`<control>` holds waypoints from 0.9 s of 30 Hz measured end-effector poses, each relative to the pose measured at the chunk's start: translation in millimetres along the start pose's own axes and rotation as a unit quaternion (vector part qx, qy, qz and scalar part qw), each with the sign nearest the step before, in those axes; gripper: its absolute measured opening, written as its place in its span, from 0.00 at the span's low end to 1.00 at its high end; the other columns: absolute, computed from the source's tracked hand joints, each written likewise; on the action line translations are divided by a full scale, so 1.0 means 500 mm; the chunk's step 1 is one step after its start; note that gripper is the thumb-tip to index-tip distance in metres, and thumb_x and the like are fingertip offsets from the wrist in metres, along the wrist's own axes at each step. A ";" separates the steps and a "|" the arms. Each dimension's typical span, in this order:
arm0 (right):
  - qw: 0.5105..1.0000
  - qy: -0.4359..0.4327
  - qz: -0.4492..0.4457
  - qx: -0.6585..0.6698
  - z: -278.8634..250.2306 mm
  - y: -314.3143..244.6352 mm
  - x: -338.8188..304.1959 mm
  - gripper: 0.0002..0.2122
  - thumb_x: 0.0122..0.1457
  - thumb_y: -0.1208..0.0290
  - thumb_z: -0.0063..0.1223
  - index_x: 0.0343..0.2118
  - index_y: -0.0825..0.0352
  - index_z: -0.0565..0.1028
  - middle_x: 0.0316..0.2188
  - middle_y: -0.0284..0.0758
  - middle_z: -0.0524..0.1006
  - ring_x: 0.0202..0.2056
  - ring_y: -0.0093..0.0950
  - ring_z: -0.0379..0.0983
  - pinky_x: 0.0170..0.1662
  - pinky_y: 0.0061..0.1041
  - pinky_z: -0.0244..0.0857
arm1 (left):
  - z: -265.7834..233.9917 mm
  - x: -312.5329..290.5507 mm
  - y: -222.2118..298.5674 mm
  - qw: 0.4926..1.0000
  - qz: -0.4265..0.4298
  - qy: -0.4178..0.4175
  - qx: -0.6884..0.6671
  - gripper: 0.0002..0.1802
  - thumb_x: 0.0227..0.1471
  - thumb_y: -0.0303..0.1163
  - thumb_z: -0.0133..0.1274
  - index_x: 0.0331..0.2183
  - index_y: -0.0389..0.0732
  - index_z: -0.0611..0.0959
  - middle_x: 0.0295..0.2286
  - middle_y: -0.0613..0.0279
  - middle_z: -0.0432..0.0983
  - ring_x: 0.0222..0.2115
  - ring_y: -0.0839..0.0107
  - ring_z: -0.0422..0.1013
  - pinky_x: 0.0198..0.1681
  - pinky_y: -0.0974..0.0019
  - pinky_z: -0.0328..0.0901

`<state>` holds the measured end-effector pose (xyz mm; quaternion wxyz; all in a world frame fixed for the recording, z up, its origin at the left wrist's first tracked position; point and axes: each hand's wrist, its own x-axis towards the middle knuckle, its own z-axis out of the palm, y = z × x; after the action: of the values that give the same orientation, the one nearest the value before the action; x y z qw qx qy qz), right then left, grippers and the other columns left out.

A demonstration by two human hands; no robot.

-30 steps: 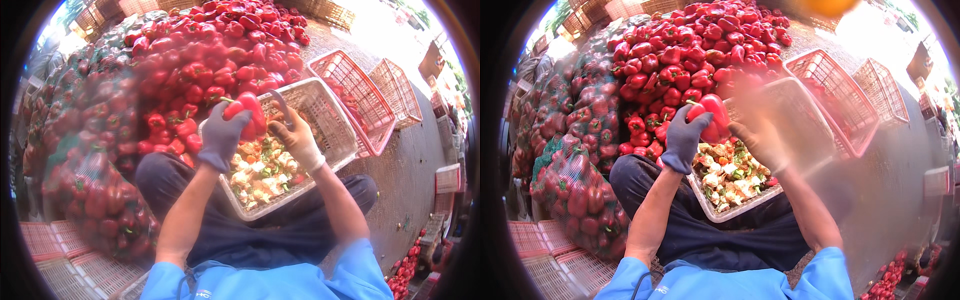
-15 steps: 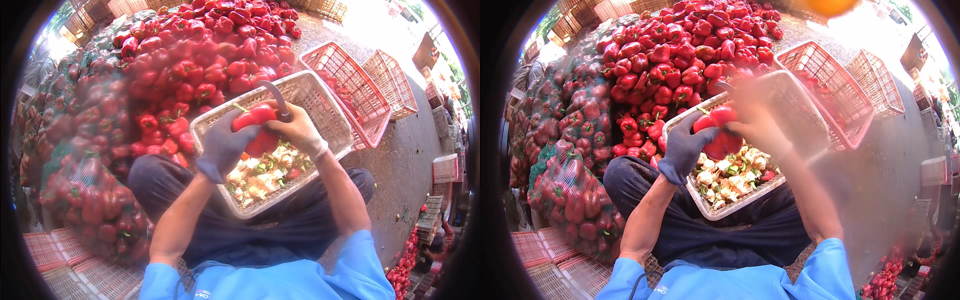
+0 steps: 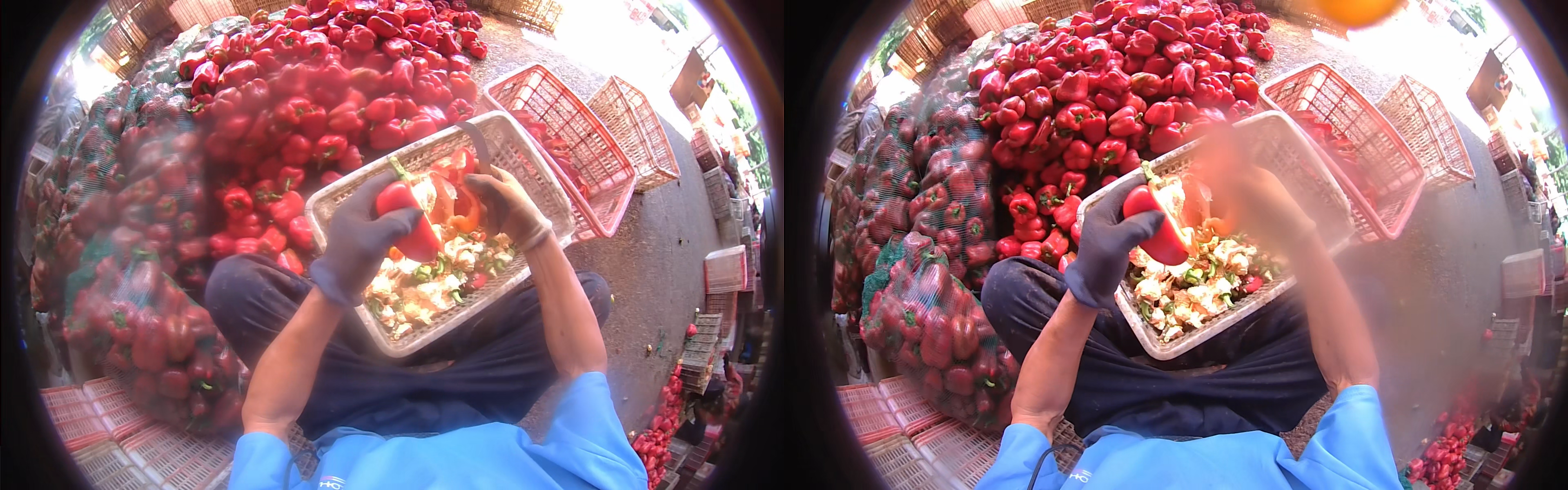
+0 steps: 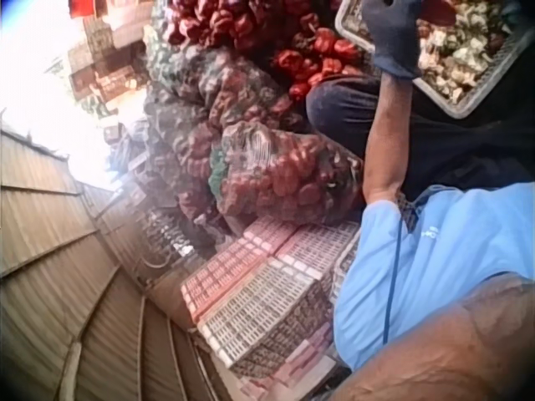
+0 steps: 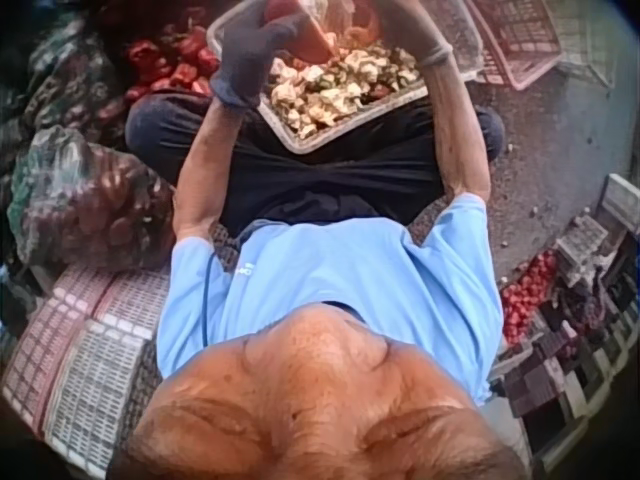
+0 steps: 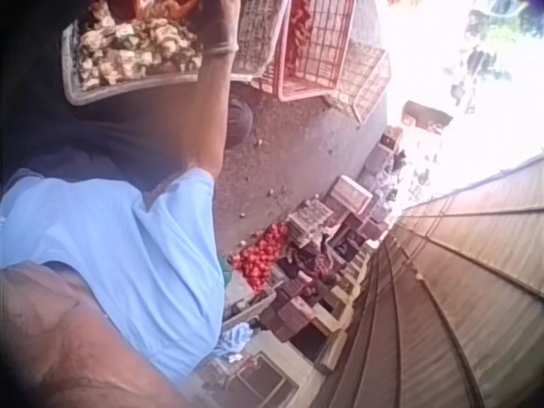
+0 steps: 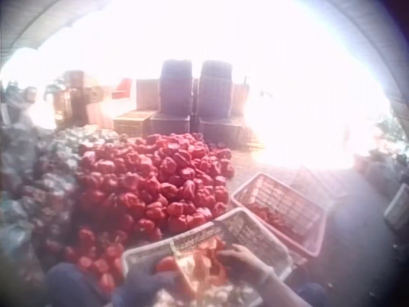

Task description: The person sits on the floor and trims the tops off red bell peppers using a knife, then places the trimmed peppers into a basket.

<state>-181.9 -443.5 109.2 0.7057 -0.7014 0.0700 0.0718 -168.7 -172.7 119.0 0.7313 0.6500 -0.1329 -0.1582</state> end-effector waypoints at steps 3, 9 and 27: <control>0.993 0.080 -0.068 -0.058 0.050 -0.041 -0.018 0.16 0.69 0.63 0.67 0.51 0.70 0.82 0.37 0.29 0.82 0.33 0.16 0.78 0.39 0.22 0.74 | 0.003 -0.008 -0.006 0.998 0.025 0.017 0.055 0.32 0.56 0.24 0.63 0.62 0.28 0.80 0.47 0.62 0.82 0.48 0.75 0.76 0.56 0.66 0.72; 0.983 0.090 -0.071 -0.140 0.067 -0.044 -0.040 0.18 0.70 0.55 0.67 0.48 0.69 0.84 0.28 0.24 0.78 0.28 0.13 0.72 0.31 0.18 0.65 | 0.027 -0.006 -0.011 0.975 0.096 0.078 0.183 0.34 0.55 0.25 0.69 0.62 0.29 0.79 0.45 0.53 0.84 0.47 0.69 0.80 0.55 0.62 0.74; 0.980 -0.084 0.129 -0.122 0.090 -0.024 0.016 0.18 0.70 0.50 0.64 0.42 0.64 0.83 0.23 0.26 0.77 0.21 0.16 0.72 0.21 0.18 0.62 | 0.040 -0.013 -0.069 0.941 0.119 0.033 0.315 0.42 0.52 0.37 0.74 0.63 0.39 0.73 0.41 0.38 0.85 0.44 0.37 0.83 0.44 0.48 0.77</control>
<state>-171.9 -398.5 119.7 0.6026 -0.7590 0.0912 0.2293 -184.7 -191.6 87.2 0.5068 0.8314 -0.2279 0.0009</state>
